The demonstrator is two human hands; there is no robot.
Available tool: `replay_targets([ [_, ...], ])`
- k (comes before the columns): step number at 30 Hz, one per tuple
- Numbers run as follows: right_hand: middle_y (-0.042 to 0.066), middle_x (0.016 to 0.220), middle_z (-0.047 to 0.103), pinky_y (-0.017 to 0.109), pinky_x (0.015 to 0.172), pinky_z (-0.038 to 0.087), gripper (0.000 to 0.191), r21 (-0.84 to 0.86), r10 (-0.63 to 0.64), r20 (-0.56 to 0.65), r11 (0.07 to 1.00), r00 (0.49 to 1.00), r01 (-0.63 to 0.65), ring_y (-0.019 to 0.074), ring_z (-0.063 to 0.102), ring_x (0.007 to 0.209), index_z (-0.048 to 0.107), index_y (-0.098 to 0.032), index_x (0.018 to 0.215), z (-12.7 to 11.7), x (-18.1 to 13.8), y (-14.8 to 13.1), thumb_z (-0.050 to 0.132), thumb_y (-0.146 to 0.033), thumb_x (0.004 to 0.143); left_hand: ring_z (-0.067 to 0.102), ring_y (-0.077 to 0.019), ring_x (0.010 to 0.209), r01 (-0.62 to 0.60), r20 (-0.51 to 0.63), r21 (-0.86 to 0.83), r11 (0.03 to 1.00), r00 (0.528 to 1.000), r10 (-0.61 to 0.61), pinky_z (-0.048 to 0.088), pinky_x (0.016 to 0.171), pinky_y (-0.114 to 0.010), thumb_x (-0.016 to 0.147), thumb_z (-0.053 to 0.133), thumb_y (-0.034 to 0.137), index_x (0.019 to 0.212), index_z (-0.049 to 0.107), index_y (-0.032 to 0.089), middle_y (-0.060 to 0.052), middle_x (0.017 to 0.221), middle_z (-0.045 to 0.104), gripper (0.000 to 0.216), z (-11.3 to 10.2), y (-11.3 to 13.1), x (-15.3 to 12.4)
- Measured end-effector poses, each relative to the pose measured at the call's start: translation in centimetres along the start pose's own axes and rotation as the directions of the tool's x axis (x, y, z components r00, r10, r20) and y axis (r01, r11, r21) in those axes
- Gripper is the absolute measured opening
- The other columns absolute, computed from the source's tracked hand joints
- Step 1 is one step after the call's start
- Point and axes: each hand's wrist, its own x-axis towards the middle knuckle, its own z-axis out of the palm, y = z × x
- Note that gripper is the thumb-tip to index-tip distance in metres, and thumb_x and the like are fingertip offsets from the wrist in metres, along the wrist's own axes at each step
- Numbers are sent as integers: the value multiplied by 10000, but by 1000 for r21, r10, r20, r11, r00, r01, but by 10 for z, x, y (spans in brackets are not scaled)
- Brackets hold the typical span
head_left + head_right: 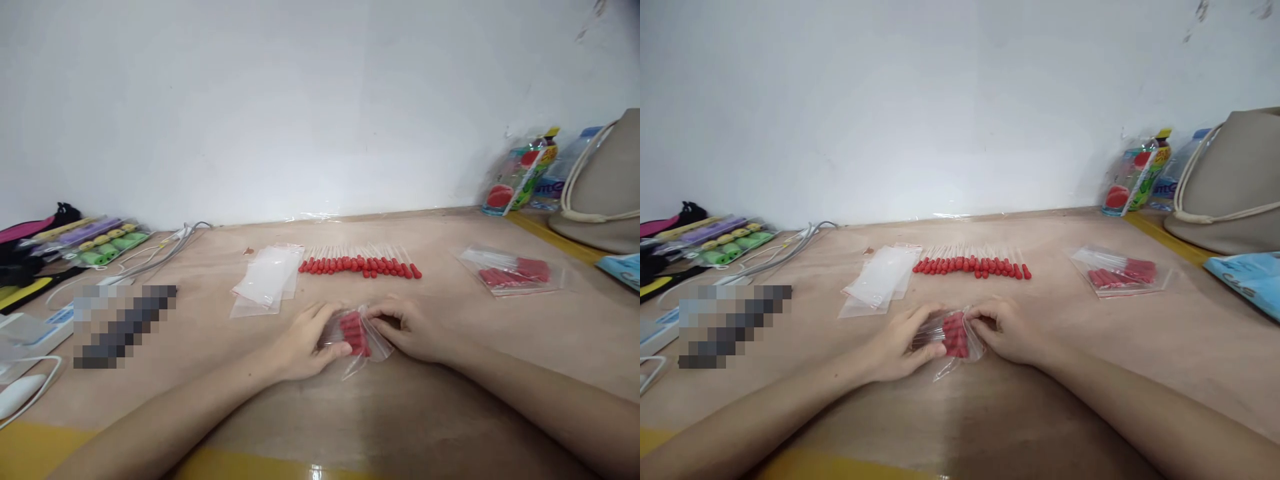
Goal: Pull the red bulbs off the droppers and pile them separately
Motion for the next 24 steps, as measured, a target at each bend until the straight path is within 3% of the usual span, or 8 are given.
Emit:
replay_targets([
  [4, 6, 778, 659, 262, 657, 405, 185, -41, 140, -41, 989, 989, -142, 137, 554, 705, 666, -225, 814, 11, 2, -2, 482, -244, 806, 498, -227, 1083, 45, -19, -103, 994, 999, -47, 411, 912, -374, 765, 575, 424, 1203, 383, 188, -94, 1185, 520, 533, 8, -9, -10],
  [8, 2, 721, 625, 267, 643, 374, 174, -158, 138, 3, 978, 990, -136, 136, 526, 687, 644, -213, 806, 8, 2, -6, 475, -255, 820, 512, -214, 1065, -7, -33, -152, 988, 999, 2, 418, 897, -351, 762, 589, 407, 1177, 413, 184, -90, 1167, 536, 503, 10, -16, -4],
  [16, 24, 863, 616, 296, 716, 439, 228, 150, 86, -6, 985, 996, -84, 151, 550, 781, 550, -178, 901, 9, -2, 0, 618, -323, 738, 528, -197, 996, -82, -87, -149, 985, 994, 70, 427, 852, -333, 776, 586, 382, 1143, 468, 184, -80, 1090, 564, 434, 10, -22, 2],
  [20, 35, 898, 628, 298, 738, 454, 255, 200, 92, -10, 976, 996, -88, 152, 570, 805, 552, -179, 968, 12, -1, 1, 604, -305, 752, 532, -185, 969, -80, -87, -150, 986, 994, 67, 430, 831, -311, 782, 583, 370, 1146, 464, 182, -76, 1060, 565, 427, 10, -20, 2],
  [24, 17, 768, 638, 279, 688, 457, 184, 157, 56, -22, 986, 998, -52, 150, 571, 749, 612, -179, 896, 13, 3, 0, 557, -314, 784, 526, -183, 980, -94, -76, -152, 984, 994, 84, 422, 852, -314, 784, 582, 367, 1155, 457, 176, -83, 1076, 555, 436, 10, -19, 2],
])
